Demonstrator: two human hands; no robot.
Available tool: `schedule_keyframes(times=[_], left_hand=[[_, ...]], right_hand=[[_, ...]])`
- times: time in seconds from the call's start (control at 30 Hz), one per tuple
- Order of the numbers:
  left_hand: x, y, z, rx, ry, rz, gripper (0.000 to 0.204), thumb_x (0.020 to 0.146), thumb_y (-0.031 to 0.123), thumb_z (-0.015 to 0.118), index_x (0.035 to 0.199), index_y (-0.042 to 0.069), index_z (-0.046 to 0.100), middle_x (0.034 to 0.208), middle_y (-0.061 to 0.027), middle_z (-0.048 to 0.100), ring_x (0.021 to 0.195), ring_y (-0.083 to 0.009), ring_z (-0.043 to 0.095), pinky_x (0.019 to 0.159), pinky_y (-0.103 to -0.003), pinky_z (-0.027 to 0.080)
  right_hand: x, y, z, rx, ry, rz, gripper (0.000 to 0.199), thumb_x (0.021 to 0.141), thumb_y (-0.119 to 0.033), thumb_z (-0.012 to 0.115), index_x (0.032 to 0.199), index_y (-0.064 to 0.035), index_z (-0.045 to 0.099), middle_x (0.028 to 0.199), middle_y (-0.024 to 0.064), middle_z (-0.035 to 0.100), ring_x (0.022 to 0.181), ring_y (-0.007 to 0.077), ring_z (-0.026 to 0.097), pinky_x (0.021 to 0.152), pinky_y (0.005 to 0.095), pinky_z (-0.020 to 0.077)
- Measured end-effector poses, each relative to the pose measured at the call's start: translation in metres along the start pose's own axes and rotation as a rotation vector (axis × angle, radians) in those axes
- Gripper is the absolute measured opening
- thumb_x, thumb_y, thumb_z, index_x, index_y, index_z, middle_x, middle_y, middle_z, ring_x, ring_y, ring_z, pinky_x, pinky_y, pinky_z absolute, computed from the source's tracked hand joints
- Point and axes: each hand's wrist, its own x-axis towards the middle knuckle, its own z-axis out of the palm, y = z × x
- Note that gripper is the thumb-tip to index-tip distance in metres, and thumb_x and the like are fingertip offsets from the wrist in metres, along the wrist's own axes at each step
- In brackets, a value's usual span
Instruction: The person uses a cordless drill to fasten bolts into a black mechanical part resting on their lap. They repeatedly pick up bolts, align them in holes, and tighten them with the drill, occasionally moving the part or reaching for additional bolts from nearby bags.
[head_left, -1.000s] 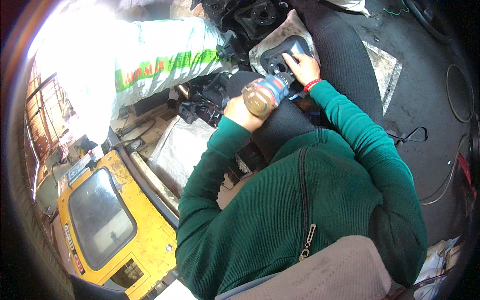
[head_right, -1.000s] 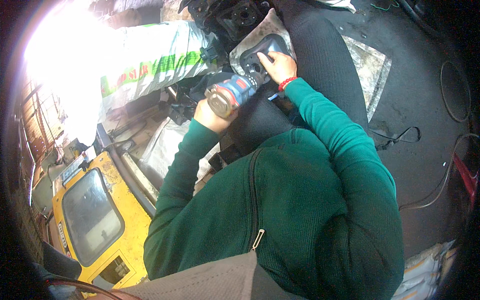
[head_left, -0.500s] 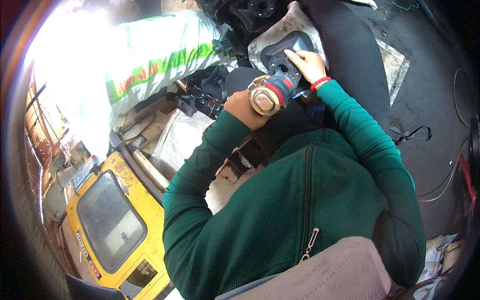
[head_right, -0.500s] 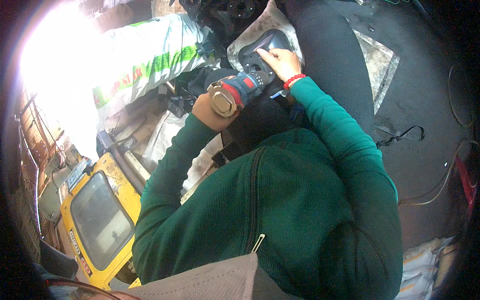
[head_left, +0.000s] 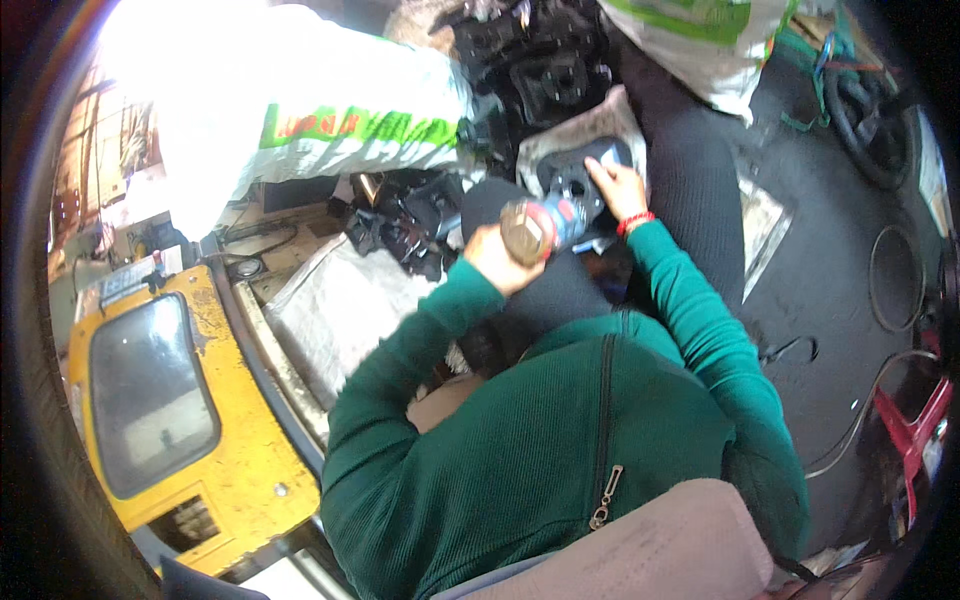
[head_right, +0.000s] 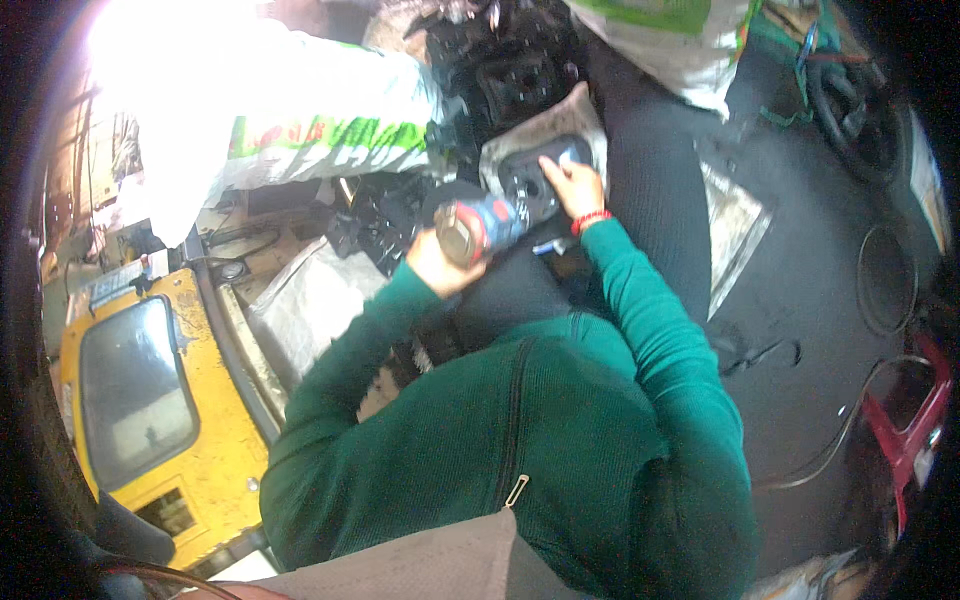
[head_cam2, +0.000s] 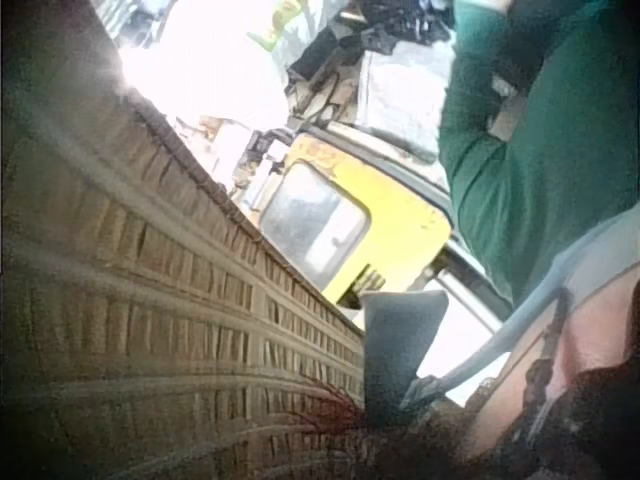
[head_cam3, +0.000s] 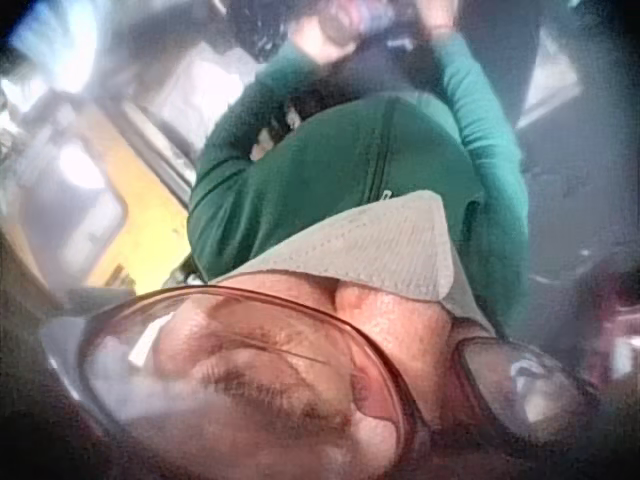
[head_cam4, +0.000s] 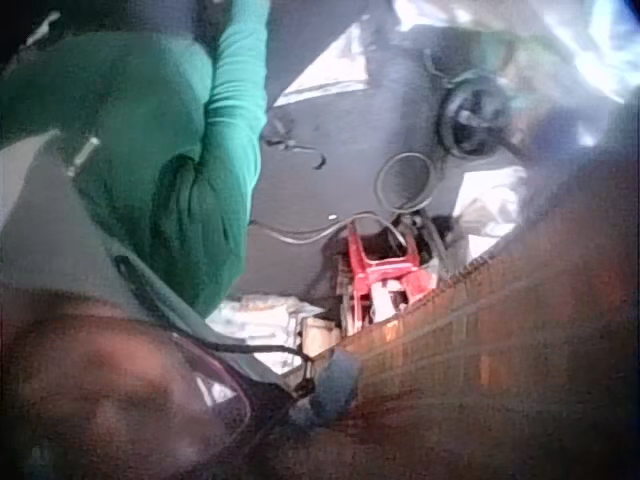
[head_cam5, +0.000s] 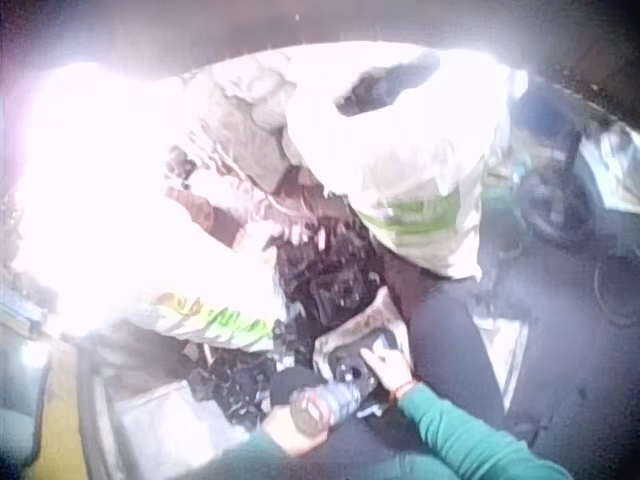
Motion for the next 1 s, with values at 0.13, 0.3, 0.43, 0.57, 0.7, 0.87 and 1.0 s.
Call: schedule_keyframes(times=[0.13,0.3,0.43,0.57,0.7,0.87,1.0], left_hand=[[-0.076,-0.016,0.016,-0.312,0.044,0.073,0.071,0.070,0.023,0.078,0.132,0.013,0.045,0.094,-0.0152,0.067,0.087,-0.0294,0.067,0.075,-0.037,0.054],[-0.116,-0.061,0.096,-0.230,-0.155,-0.014,0.075,0.074,0.024,0.070,0.141,0.017,0.036,0.116,-0.0204,0.056,0.102,-0.0387,0.057,0.090,-0.044,0.047],[-0.123,-0.087,0.065,-0.086,-0.170,0.228,0.071,0.075,0.029,0.067,0.139,0.013,0.040,0.125,-0.0185,0.051,0.113,-0.0357,0.049,0.096,-0.044,0.043],[-0.090,-0.099,-0.035,-0.015,0.205,0.206,0.060,0.078,0.023,0.065,0.133,0.008,0.047,0.124,-0.0170,0.054,0.110,-0.0334,0.053,0.096,-0.041,0.043],[-0.074,-0.082,-0.185,0.043,1.015,0.305,0.040,0.077,0.015,0.068,0.115,0.004,0.061,0.112,-0.0169,0.062,0.106,-0.0319,0.057,0.092,-0.039,0.046],[-0.018,-0.172,-0.361,0.279,1.556,0.223,0.031,0.080,0.019,0.064,0.108,0.004,0.064,0.100,-0.0135,0.067,0.092,-0.0271,0.064,0.082,-0.035,0.050],[0.080,-0.241,-0.418,0.228,0.960,-0.406,0.050,0.073,0.039,0.063,0.115,0.012,0.063,0.113,-0.0166,0.063,0.105,-0.0316,0.060,0.093,-0.040,0.045]], right_hand=[[-0.002,0.010,0.008,0.009,-0.106,0.026,0.054,0.083,-0.050,0.064,0.064,0.0005,0.056,0.058,0.0045,0.048,0.059,0.0093,0.041,0.055,0.0323,0.0367],[0.010,0.019,-0.009,0.220,-0.215,0.209,0.040,0.078,-0.046,0.072,0.065,-0.0097,0.062,0.059,-0.0050,0.052,0.051,0.0051,0.041,0.045,0.0253,0.0291],[0.027,-0.046,-0.004,0.309,-0.219,0.366,0.035,0.077,-0.045,0.073,0.070,-0.0122,0.060,0.057,-0.0057,0.050,0.043,0.0059,0.038,0.040,0.0227,0.0242],[0.084,-0.121,0.023,0.544,-0.281,0.403,0.031,0.081,-0.041,0.070,0.080,-0.0117,0.061,0.054,-0.0089,0.039,0.041,0.0042,0.032,0.037,0.0216,0.0213],[0.112,-0.165,0.037,0.474,-0.401,0.295,0.028,0.090,-0.036,0.060,0.100,-0.0101,0.066,0.055,-0.0109,0.030,0.042,0.0030,0.028,0.039,0.0209,0.0206],[0.065,-0.195,0.018,0.430,-0.497,0.168,0.033,0.096,-0.026,0.048,0.124,-0.0123,0.057,0.060,-0.0099,0.032,0.044,0.0030,0.027,0.039,0.0207,0.0220],[0.036,-0.229,-0.070,0.511,-0.381,0.203,0.040,0.092,-0.021,0.051,0.130,-0.0084,0.051,0.065,-0.0099,0.030,0.051,0.0012,0.029,0.041,0.0167,0.0232]])
